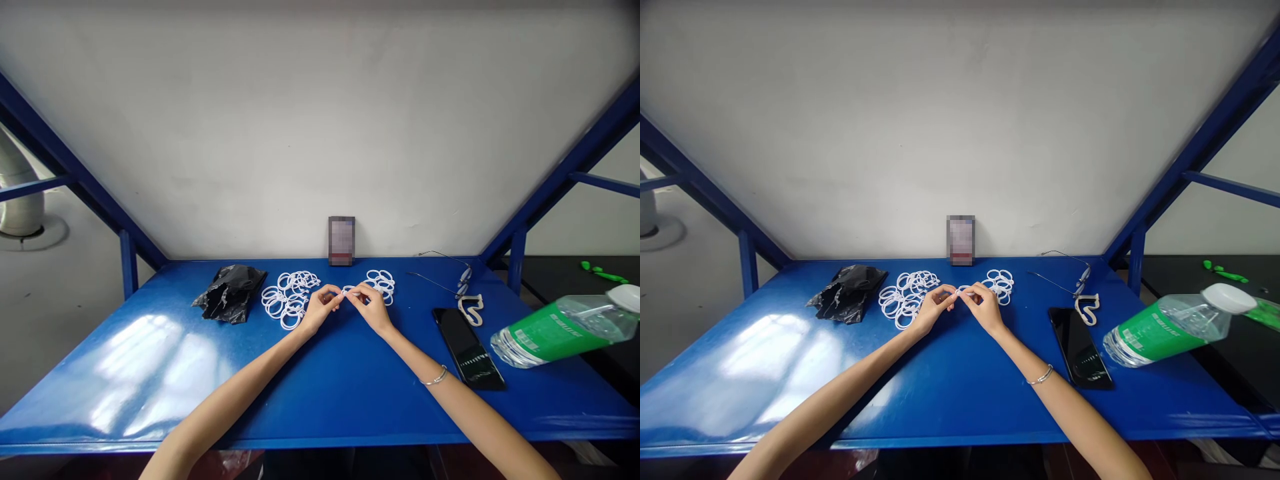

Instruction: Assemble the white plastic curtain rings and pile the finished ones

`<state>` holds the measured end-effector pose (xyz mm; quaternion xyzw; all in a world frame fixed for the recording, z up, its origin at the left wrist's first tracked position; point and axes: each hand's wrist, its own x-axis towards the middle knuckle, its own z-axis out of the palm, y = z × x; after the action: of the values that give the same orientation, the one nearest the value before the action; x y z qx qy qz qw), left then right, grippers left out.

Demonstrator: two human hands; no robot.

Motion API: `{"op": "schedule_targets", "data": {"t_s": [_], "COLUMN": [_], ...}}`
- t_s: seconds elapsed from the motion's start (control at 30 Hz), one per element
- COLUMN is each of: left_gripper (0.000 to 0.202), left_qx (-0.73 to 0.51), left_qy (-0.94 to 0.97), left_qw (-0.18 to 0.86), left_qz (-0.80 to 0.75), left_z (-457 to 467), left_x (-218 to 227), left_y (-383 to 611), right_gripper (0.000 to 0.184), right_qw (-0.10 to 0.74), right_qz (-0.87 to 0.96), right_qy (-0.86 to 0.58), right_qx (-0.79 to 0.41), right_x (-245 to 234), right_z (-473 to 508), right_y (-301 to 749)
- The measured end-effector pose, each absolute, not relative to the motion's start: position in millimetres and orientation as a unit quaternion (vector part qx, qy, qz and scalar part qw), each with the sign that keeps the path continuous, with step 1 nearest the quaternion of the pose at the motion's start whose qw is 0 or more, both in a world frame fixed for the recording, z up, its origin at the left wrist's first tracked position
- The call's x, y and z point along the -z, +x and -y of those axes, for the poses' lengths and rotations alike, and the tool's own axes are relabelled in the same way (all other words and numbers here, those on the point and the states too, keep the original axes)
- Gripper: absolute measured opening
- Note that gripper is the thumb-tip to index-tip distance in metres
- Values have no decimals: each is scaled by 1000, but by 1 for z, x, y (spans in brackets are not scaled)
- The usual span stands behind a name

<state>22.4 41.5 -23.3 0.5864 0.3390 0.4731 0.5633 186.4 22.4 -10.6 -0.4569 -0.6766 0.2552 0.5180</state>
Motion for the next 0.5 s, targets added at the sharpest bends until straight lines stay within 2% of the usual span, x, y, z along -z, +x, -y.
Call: {"op": "schedule_targets", "data": {"t_s": [0.27, 0.5], "left_gripper": [23, 19], "left_qx": [-509, -504], "left_qy": [712, 748], "left_qw": [294, 198], "left_qz": [-383, -384], "left_z": [-30, -31], "left_x": [19, 22], "left_y": [26, 24], "right_gripper": [19, 21], "right_qw": [472, 448], "right_qz": [760, 779], "right_qy": [-443, -438], "right_qx": [-52, -30], "right_x": [8, 7], "right_z": [-15, -14], "right_y": [184, 182]}}
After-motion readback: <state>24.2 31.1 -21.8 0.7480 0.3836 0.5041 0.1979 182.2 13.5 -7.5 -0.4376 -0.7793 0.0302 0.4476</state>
